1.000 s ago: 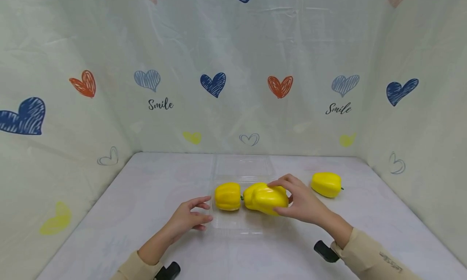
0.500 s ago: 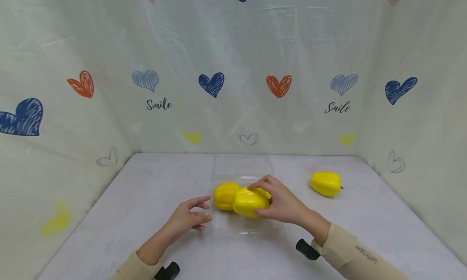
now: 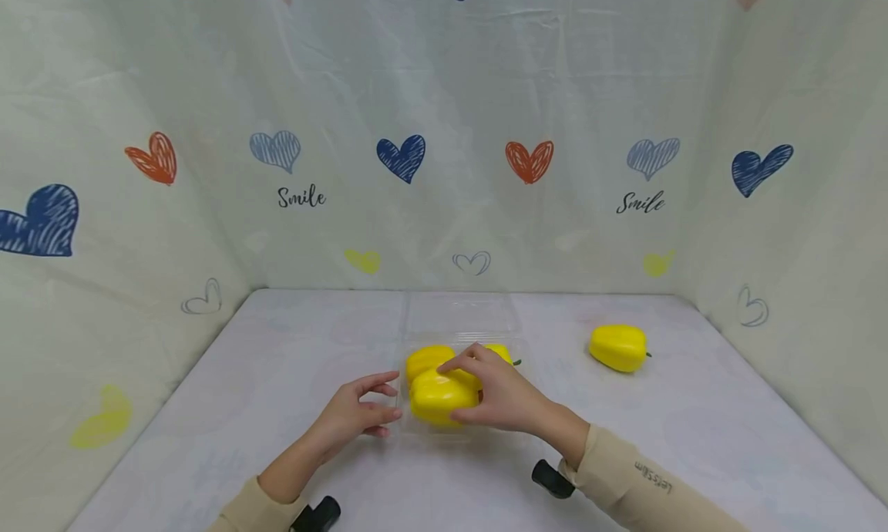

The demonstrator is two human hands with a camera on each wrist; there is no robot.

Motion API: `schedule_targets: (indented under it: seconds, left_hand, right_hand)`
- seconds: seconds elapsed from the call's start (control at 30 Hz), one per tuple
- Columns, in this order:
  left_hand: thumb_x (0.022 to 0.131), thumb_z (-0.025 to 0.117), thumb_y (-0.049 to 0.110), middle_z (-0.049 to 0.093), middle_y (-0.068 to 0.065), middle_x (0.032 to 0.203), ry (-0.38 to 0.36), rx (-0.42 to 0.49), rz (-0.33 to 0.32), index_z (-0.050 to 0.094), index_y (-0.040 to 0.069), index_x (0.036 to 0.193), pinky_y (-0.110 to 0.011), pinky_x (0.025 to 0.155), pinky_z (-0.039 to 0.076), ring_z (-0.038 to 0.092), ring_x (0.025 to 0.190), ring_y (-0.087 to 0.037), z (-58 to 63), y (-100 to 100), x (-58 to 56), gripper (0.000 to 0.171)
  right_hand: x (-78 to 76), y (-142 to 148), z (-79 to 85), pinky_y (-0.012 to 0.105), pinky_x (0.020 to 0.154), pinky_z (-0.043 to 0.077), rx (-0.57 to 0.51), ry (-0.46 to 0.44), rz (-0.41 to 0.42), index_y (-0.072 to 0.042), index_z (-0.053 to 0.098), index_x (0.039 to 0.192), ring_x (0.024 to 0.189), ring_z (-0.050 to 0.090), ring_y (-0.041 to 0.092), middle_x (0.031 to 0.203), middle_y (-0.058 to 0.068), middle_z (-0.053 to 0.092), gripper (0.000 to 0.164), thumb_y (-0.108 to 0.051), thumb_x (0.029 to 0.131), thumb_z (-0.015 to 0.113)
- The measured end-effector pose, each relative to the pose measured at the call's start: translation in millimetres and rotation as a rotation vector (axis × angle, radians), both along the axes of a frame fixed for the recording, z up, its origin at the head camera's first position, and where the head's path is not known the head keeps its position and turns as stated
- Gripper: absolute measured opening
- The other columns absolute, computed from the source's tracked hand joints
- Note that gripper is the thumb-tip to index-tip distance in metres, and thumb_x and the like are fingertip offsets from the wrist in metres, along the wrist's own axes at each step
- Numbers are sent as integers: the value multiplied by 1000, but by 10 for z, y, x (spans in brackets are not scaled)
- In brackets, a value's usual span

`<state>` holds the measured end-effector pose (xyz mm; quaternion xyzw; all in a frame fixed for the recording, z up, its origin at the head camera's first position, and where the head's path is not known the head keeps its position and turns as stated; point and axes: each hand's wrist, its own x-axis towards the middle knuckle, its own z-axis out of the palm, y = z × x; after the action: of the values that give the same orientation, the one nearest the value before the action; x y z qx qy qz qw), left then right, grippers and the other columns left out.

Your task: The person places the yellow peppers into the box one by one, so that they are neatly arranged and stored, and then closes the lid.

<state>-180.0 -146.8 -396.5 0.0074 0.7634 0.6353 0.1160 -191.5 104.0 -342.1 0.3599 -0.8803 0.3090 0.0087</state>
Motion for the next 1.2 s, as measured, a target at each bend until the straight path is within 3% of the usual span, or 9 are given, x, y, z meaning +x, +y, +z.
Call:
schedule_targets:
  seconds: [0.2, 0.43, 0.8, 0.97, 1.2]
  left_hand:
    - [76, 77, 11, 51, -13, 114, 6, 13, -14, 47, 4, 135, -34, 64, 56, 59, 62, -20, 3, -11, 2, 67]
    - [76, 77, 12, 50, -14, 113, 9, 46, -45, 45, 3, 136, -34, 66, 56, 61, 65, -21, -10, -38, -7, 68]
    - [75, 77, 11, 49, -15, 114, 15, 37, -37, 46, 2, 136, -34, 65, 56, 61, 63, -21, -1, -41, -9, 68]
    - [75, 77, 11, 50, -15, 114, 10, 26, -28, 47, 3, 135, -34, 65, 56, 61, 63, -21, 9, -46, -12, 68]
    - [75, 78, 12, 51, -14, 114, -1, 15, -24, 47, 4, 136, -34, 66, 56, 61, 65, -21, 19, -36, -14, 69]
  right_hand:
    - [8, -105, -34, 34, 84, 47, 59, 13, -2, -17, 63, 114, 97, 47, 17, 106, -2, 48, 44, -23, 73, 79]
    - [23, -193, -50, 36, 86, 46, 102, 13, -30, -17, 65, 113, 96, 48, 18, 105, 0, 51, 46, -29, 72, 81]
    - [-26, -251, -99, 37, 88, 46, 141, -98, -51, -10, 66, 109, 92, 52, 18, 104, 2, 55, 46, -28, 70, 82]
    - [-73, -231, -91, 35, 88, 46, 161, -139, -11, -11, 65, 113, 94, 50, 18, 109, 3, 53, 47, -29, 72, 81]
    - [-103, -24, -14, 30, 79, 49, 111, -143, 44, -11, 61, 120, 92, 53, 24, 112, 5, 51, 54, -22, 72, 81]
